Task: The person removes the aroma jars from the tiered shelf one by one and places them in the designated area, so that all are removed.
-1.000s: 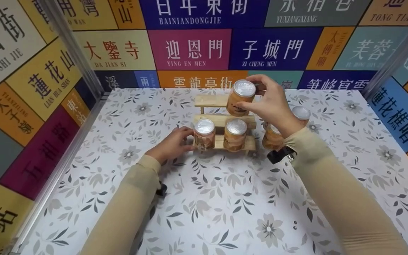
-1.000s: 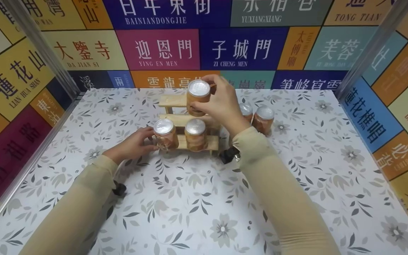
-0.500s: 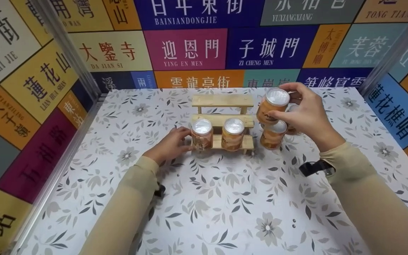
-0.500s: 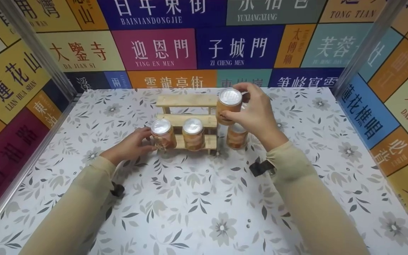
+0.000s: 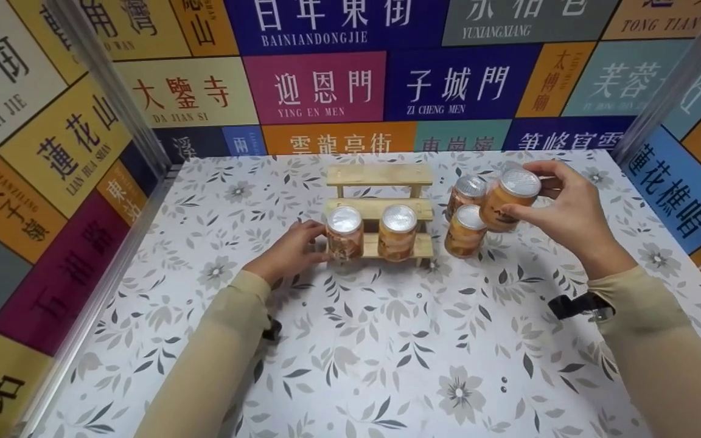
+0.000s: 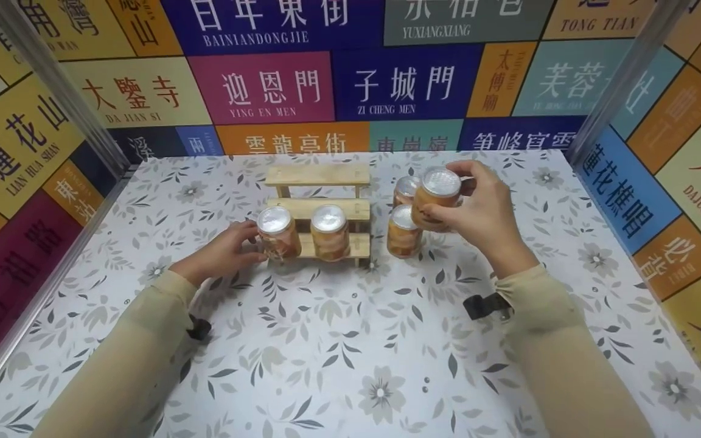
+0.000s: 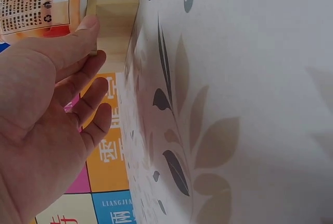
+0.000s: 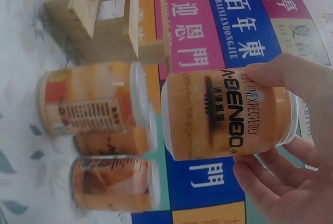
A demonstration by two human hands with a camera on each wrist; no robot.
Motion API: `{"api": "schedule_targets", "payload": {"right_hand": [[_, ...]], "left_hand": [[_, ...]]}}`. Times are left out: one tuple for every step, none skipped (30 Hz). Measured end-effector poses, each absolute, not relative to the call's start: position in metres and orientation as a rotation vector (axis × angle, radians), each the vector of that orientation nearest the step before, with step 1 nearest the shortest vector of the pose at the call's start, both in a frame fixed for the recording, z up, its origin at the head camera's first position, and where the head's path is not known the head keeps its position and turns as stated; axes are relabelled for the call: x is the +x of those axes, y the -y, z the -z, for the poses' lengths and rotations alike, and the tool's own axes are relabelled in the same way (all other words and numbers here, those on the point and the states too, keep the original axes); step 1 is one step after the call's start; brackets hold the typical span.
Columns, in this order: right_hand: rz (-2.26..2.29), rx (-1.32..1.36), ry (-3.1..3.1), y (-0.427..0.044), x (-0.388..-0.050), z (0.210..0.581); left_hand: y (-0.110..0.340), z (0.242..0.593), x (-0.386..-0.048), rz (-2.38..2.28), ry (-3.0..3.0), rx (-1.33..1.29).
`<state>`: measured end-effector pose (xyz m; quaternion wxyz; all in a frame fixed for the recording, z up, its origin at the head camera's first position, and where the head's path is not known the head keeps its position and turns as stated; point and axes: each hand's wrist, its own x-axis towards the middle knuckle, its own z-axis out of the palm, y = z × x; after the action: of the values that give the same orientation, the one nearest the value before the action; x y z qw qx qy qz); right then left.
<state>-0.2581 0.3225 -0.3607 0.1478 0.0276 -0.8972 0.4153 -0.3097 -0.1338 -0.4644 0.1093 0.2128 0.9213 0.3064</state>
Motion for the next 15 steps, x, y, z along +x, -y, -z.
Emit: {"api": "schedule_targets", "payload": {"right_hand": [[-1.195,0.066,2.586,-0.326,-0.258,0.363],[-1.193,0.049,2.592,-0.330,-0.258,0.366],[-1.180,0.033,2.600,-0.334,-0.257,0.369],[-1.175,0.016,2.606,-0.338,-0.257,0.372],[-1.171,0.004,2.612,-0.341,-0.258,0.375],[-1.167,-0.008,2.619,-0.345,-0.258,0.378],[-1.162,-0.024,2.628,-0.348,-0.258,0.381],[-1.156,-0.038,2.637,-0.351,-0.258,0.384],[-1.148,-0.047,2.650,-0.353,-0.259,0.388],[-1.150,-0.055,2.661,-0.356,-0.259,0.392],[-1.145,-0.062,2.675,-0.358,-0.260,0.396],[-1.140,-0.067,2.688,-0.360,-0.260,0.400],[-1.135,-0.071,2.699,-0.362,-0.260,0.404],[-1.135,-0.074,2.711,-0.363,-0.261,0.409],[-1.131,-0.075,2.721,-0.364,-0.261,0.413]], "left_hand": [[0.134,0.465,-0.309,-0.907,-2.708,0.627],[0.134,0.465,-0.309,-0.915,-2.708,0.629],[0.135,0.466,-0.309,-0.922,-2.709,0.638],[0.135,0.466,-0.309,-0.930,-2.711,0.647],[0.136,0.466,-0.309,-0.938,-2.712,0.661],[0.136,0.467,-0.309,-0.944,-2.713,0.674],[0.137,0.467,-0.309,-0.947,-2.715,0.688],[0.137,0.467,-0.309,-0.948,-2.716,0.700],[0.138,0.468,-0.309,-0.949,-2.718,0.710],[0.138,0.469,-0.309,-0.952,-2.717,0.710],[0.137,0.469,-0.309,-0.952,-2.717,0.711],[0.137,0.469,-0.309,-0.950,-2.719,0.710],[0.137,0.470,-0.309,-0.947,-2.720,0.710],[0.136,0.470,-0.308,-0.945,-2.719,0.709],[0.135,0.470,-0.308,-0.943,-2.717,0.707]]}}
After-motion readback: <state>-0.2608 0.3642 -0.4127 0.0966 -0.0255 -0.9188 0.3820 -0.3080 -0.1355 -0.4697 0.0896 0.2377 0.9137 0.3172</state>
